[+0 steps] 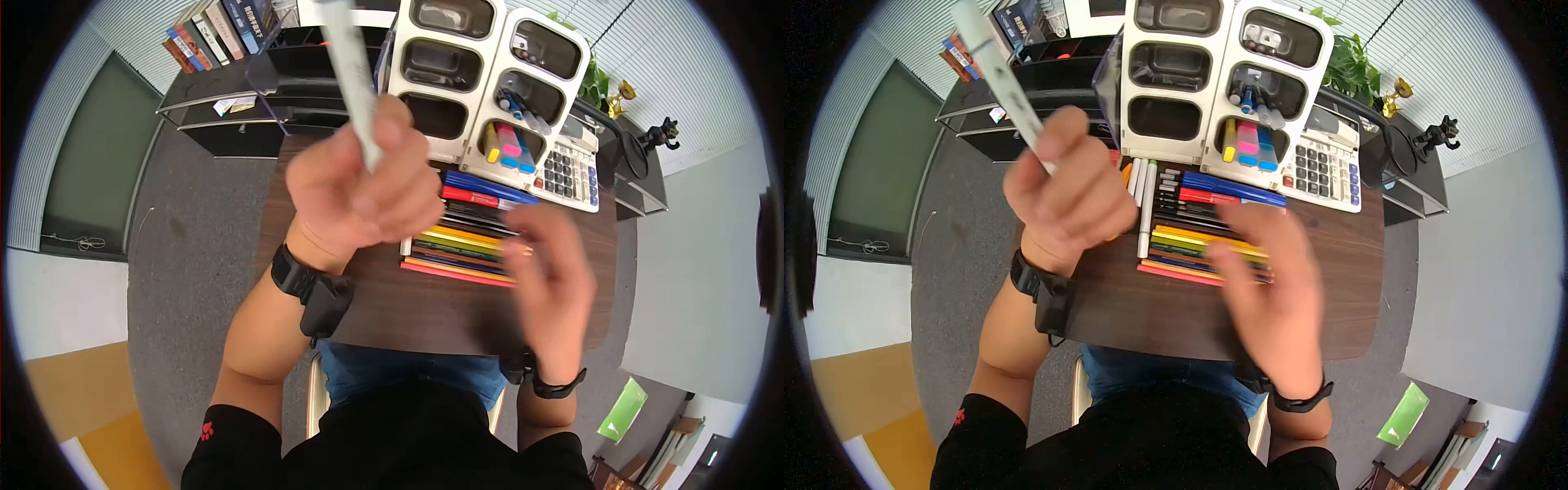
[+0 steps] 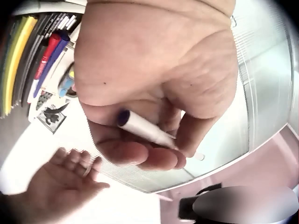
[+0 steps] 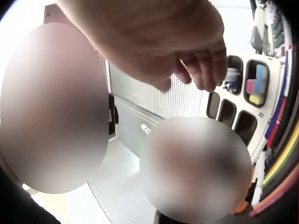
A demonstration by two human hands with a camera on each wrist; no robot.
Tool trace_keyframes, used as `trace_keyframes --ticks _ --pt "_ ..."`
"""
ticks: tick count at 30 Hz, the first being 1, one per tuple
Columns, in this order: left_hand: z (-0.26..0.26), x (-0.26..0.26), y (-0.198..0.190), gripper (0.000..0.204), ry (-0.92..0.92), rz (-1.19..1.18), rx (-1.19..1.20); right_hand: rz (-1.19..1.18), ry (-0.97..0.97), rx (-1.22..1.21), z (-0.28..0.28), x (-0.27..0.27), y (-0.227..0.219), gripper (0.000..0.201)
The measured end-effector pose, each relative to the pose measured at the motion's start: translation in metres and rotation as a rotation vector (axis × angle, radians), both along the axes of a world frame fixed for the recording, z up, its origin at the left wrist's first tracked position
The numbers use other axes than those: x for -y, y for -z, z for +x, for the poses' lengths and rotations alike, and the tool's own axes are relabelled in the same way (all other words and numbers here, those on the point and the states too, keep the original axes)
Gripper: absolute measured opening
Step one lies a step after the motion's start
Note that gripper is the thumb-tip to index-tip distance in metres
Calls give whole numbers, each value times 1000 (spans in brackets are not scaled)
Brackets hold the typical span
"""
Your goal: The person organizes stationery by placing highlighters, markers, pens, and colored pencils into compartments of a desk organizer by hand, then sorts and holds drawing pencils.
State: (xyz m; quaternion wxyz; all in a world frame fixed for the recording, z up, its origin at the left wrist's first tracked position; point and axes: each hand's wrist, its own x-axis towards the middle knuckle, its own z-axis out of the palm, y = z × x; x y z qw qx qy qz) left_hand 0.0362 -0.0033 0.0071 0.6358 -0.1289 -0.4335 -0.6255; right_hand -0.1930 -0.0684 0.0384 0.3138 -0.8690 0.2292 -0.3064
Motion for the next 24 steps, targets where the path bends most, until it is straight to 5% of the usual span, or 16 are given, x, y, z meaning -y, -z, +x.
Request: trace_keyframes --ticks 3,8,24 --pt "14 -7 -4 14 -48 14 -16 -344 -202 -331 27 -23 13 48" --pt "10 -4 1 20 -35 10 35 -448 -292 -365 52 -32 36 60" --pt "8 -3 2 20 -23 48 65 -487 -312 -454 55 -65 52 58"
